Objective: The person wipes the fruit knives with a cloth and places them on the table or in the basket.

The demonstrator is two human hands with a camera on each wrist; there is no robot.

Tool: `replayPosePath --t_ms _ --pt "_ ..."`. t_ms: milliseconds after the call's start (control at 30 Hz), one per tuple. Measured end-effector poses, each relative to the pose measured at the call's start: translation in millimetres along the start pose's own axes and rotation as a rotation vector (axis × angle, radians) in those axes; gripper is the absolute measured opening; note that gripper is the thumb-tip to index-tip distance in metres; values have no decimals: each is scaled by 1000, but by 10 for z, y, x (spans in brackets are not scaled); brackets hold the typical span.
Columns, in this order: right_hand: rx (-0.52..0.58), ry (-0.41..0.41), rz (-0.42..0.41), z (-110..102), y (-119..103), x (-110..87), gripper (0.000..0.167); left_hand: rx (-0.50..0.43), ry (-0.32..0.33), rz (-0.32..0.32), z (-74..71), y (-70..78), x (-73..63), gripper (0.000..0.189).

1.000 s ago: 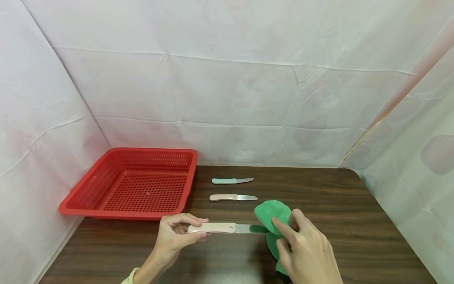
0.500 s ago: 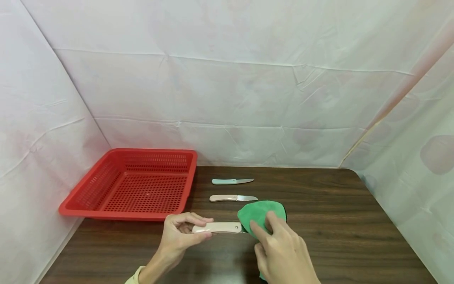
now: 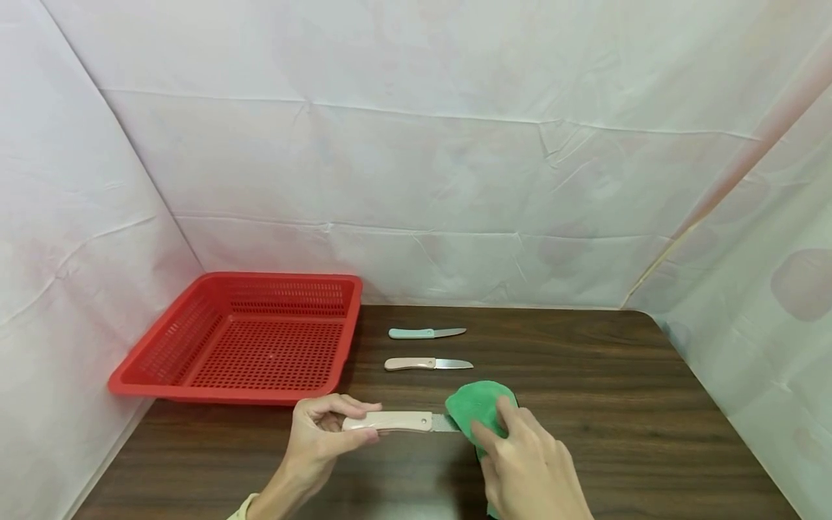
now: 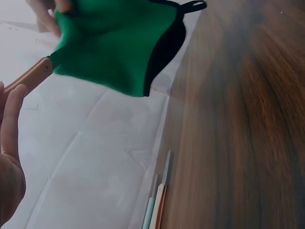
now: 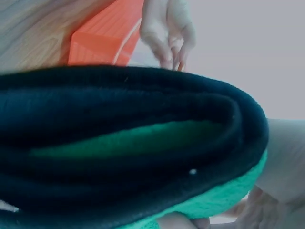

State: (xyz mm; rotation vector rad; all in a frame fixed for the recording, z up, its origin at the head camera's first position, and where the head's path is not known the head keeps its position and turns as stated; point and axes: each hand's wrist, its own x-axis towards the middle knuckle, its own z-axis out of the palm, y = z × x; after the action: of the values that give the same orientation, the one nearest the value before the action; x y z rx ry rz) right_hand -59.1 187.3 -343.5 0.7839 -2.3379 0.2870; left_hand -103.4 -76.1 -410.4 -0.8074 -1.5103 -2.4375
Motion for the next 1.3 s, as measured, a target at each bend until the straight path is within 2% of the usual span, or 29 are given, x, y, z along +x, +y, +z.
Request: replayPosePath --t_ms 167,500,600,833,933,1000,1300 --pt "-6 -22 53 -58 56 -48 39 7 5 0 -45 35 -16 21" --pt "20 37 38 -62 78 -43 36 3 5 5 -62 58 -25 23" --pt "29 63 34 -66 90 -37 45 14 -3 16 -65 54 -20 22" --pt "54 90 61 -124 120 -15 42 53 -33 19 -70 43 -4 20" --pt "45 107 68 -149 113 22 49 75 -30 10 -65 40 -1 21" --pt "42 121 64 -161 101 59 54 80 -32 12 -49 38 3 20" --pt "48 142 12 -103 5 136 52 91 -34 4 18 8 24 20"
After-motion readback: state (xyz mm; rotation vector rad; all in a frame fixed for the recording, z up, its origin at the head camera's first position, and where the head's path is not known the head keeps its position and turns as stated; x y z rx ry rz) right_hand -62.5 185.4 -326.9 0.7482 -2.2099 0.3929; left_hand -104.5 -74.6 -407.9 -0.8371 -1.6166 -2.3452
